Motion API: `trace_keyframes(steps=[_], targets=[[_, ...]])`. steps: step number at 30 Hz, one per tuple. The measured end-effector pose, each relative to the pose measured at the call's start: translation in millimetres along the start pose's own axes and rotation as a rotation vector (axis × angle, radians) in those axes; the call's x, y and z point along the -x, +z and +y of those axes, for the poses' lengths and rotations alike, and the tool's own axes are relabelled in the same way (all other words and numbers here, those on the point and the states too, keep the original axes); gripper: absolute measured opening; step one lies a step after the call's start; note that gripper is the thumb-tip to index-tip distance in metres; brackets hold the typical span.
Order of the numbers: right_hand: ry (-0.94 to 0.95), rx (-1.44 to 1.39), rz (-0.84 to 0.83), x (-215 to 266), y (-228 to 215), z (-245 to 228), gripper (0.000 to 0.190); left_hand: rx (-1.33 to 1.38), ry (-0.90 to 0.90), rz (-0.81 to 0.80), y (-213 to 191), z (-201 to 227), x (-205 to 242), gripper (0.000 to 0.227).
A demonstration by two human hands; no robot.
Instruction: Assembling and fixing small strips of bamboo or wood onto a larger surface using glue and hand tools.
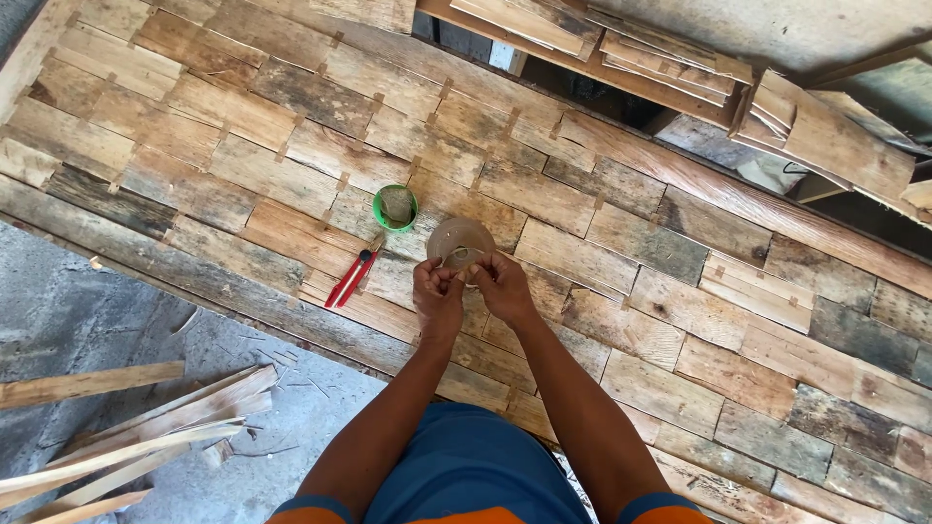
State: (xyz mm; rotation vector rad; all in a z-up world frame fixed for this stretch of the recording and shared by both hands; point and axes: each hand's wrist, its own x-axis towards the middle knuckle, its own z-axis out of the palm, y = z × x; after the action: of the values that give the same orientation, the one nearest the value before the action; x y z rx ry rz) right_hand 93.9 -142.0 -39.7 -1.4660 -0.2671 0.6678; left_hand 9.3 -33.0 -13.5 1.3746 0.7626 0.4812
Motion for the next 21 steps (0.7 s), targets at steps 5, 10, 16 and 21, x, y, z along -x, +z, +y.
trace_keyframes(steps=[5, 10, 16, 21], targets=[[0.024, 0.121, 0.109, 1, -7, -21, 0.01, -0.022, -0.113, -0.016, -7, 7, 11, 0.054], [-0.113, 0.373, 0.241, -29, -55, -17, 0.008, -0.349, -0.185, 0.107, -41, 11, 24, 0.055], [-0.065, 0.618, 0.339, -80, -130, -14, 0.012, -0.896, 0.395, 0.171, -92, -35, 32, 0.042], [-0.098, 0.855, 0.375, -132, -168, -5, 0.015, -0.974, 0.49, 0.134, -97, -45, 32, 0.049]])
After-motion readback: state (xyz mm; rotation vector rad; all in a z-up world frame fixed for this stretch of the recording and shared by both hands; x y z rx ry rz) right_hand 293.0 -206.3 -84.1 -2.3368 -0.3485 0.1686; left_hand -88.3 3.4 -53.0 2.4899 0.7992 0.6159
